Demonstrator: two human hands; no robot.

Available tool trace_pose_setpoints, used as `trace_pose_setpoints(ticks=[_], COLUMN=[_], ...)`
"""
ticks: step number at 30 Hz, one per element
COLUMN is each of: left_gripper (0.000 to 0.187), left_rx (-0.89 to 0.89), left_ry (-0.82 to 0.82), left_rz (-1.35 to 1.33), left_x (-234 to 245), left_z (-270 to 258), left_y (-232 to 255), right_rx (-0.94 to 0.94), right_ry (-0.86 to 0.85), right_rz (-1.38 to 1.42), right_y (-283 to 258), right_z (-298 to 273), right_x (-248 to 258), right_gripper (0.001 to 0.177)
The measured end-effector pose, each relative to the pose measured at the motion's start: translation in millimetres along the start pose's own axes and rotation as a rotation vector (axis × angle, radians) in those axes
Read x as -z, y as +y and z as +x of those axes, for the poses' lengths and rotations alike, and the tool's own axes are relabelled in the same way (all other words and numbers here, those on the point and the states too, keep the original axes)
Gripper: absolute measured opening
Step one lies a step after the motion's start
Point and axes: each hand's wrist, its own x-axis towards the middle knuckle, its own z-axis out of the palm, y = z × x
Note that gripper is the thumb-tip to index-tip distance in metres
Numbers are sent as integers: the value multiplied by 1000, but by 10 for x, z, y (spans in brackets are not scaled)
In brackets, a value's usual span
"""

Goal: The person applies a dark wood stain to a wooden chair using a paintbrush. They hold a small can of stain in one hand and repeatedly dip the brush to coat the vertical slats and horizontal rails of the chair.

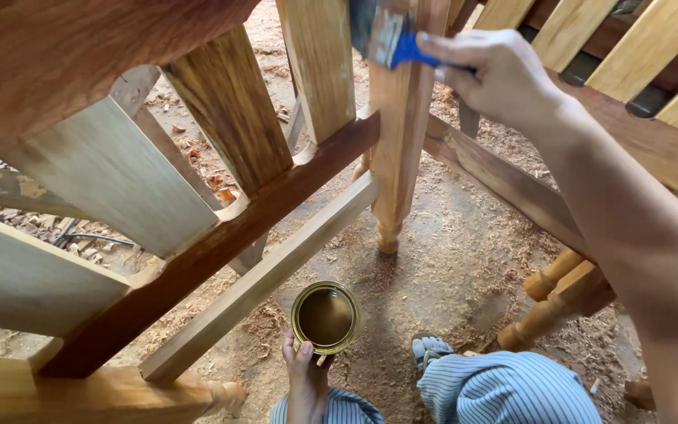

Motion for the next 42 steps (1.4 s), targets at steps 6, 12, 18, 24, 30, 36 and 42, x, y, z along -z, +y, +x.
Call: trace_pose_setpoints(ticks=[6, 12, 18, 24, 30, 36, 42], left_gripper=[111, 106, 102, 102, 108, 118, 120], left_rx=[-10, -39, -21, -7, -7, 5, 11], left_ry=[28, -12, 3, 28, 22, 38, 62], left_rz=[41, -39, -34, -32, -54, -11, -30], left_x=[52, 0, 100, 54, 46, 11, 59], left_z=[14, -25, 19, 11, 24, -49, -6], left_y=[7, 58, -29, 21, -11, 75, 63], right_rx=[-543, -414, -358, -418, -378, -436, -376], right_ry=[-662, -753, -609, -540, -659, -790, -822], right_rz=[-350, -738, -599, -580, -754, -758, -854], right_y=[-654, -1103, -750, -699, -838, -1090, -890], right_z=[83, 456, 459, 587, 570, 638, 603], right_x=[-5, 87, -207, -120, -206, -116, -202], right_gripper=[43, 37, 43, 36, 30, 29, 25])
